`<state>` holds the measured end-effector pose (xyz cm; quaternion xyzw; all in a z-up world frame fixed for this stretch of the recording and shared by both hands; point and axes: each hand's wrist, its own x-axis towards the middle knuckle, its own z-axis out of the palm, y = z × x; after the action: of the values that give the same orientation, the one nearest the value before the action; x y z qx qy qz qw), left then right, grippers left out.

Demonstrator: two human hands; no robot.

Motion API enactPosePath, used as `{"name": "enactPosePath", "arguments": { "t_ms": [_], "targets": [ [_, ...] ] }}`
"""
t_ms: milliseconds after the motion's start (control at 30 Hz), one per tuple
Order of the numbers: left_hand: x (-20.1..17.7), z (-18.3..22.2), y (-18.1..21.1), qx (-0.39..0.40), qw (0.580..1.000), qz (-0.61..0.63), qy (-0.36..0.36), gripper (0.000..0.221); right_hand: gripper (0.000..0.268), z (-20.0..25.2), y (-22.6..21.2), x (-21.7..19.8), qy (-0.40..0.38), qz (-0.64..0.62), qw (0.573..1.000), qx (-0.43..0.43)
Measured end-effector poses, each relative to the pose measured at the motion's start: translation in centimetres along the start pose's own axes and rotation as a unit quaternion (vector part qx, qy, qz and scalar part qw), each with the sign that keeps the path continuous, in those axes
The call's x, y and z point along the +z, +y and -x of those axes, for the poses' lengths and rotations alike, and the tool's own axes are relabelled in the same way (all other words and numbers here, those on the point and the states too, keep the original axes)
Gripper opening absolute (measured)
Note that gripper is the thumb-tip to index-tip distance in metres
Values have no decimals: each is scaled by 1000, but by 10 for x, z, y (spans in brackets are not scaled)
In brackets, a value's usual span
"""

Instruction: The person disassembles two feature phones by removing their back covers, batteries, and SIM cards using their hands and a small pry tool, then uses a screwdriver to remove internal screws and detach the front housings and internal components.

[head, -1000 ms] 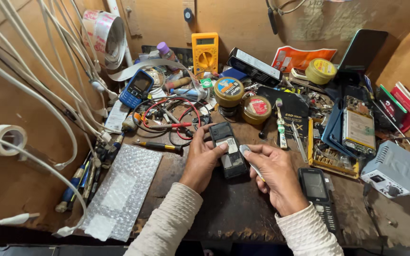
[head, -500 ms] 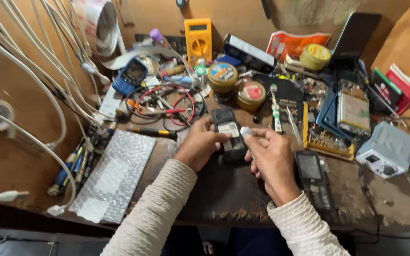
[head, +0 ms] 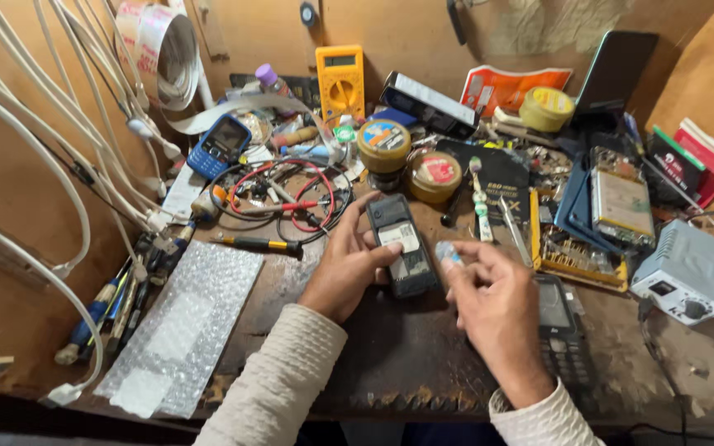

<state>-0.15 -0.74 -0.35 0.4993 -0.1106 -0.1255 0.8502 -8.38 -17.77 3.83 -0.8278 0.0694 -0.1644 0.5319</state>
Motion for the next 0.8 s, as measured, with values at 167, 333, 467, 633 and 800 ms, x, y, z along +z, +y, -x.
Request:
{"name": "enactPosePath", "arguments": {
  "t_ms": [167, 333, 467, 633, 800],
  "targets": [
    [-3, 2, 1, 11, 1000, -14, -12, 78, 26, 3, -9, 3, 20, 76, 996, -44],
    [0, 4, 3, 3, 1000, -11, -3, 75, 25, 7, -12, 9, 39, 86, 988, -125],
    [0, 5, 4, 10, 1000, -22, -2, 75, 23, 14, -23, 12, 53, 183, 976, -104],
    [1, 4, 2, 25, 999, -30, 4, 73, 19, 16, -27, 21, 74, 282, 945, -147],
    [-3, 5, -2, 34, 999, -32, -1, 72, 17, 6, -12, 22, 55, 229, 962, -141]
  ]
}}
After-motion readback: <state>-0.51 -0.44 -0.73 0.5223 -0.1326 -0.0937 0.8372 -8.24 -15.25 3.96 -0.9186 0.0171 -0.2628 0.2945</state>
